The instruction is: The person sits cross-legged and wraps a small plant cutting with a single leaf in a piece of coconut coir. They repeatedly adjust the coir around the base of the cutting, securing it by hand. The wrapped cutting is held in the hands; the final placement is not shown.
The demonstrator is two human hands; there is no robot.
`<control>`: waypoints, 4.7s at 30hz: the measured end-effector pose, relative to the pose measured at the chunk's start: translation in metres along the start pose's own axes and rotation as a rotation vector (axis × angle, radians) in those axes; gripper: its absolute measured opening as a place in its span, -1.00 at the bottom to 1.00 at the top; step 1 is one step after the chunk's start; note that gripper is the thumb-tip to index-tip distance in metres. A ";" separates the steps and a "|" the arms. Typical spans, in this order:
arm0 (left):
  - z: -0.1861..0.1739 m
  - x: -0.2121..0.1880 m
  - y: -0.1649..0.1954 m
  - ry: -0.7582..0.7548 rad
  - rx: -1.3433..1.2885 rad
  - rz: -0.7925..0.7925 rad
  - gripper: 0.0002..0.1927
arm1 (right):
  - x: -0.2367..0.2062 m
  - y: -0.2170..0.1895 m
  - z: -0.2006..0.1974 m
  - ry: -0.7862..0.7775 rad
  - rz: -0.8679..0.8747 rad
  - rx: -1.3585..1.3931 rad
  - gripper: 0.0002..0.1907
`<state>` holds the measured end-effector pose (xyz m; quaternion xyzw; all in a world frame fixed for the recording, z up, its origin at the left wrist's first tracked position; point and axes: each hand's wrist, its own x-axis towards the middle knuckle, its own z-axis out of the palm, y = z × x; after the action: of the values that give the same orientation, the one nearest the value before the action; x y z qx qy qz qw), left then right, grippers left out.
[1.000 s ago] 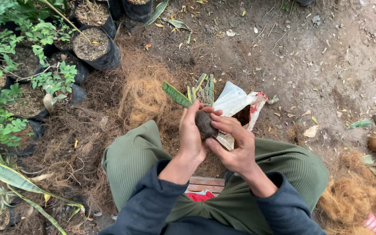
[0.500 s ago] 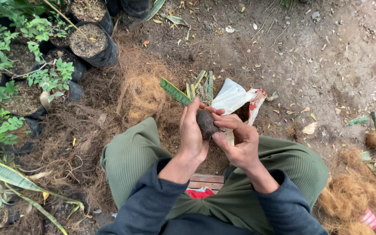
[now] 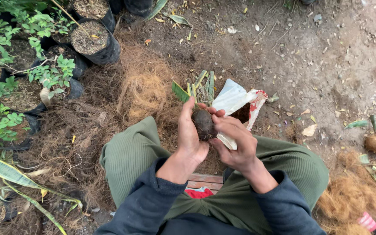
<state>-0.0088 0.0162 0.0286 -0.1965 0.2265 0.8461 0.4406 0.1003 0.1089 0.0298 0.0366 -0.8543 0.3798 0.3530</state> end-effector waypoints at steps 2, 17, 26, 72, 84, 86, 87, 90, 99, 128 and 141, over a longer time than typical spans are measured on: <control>-0.001 -0.001 0.000 0.006 0.004 -0.028 -0.64 | 0.000 -0.002 0.000 0.021 0.110 0.070 -0.51; 0.003 -0.013 0.004 -0.134 0.070 0.020 -0.62 | 0.003 -0.011 -0.002 0.007 -0.083 -0.137 -0.51; 0.002 -0.015 0.006 -0.134 0.133 0.021 -0.63 | 0.003 -0.013 -0.007 -0.074 -0.016 -0.242 -0.46; -0.003 -0.016 0.010 -0.406 0.391 0.169 -0.69 | -0.005 -0.013 -0.013 -0.095 -0.017 -0.322 -0.30; -0.012 -0.009 0.001 -0.472 0.515 0.245 -0.71 | -0.001 -0.021 -0.019 -0.117 0.045 -0.332 -0.26; -0.009 -0.010 0.000 -0.446 0.492 0.219 -0.72 | -0.001 -0.022 -0.021 -0.151 0.062 -0.338 -0.25; -0.007 -0.011 0.001 -0.429 0.479 0.212 -0.73 | -0.001 -0.022 -0.021 -0.152 0.055 -0.346 -0.26; -0.001 -0.015 0.005 -0.420 0.375 0.130 -0.75 | -0.001 -0.021 -0.018 -0.082 0.032 -0.340 -0.30; -0.003 -0.010 0.009 -0.437 0.271 0.293 -0.81 | 0.004 -0.020 -0.008 0.140 -0.013 -0.292 -0.57; -0.018 -0.013 0.005 -0.466 0.447 0.304 -0.55 | 0.007 -0.022 -0.016 -0.016 -0.075 -0.317 -0.36; -0.016 -0.016 0.005 -0.462 0.447 0.295 -0.56 | 0.004 -0.016 -0.015 -0.007 -0.095 -0.280 -0.43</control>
<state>-0.0021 -0.0058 0.0246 0.1363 0.3266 0.8523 0.3852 0.1108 0.1086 0.0493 0.0285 -0.8975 0.2395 0.3692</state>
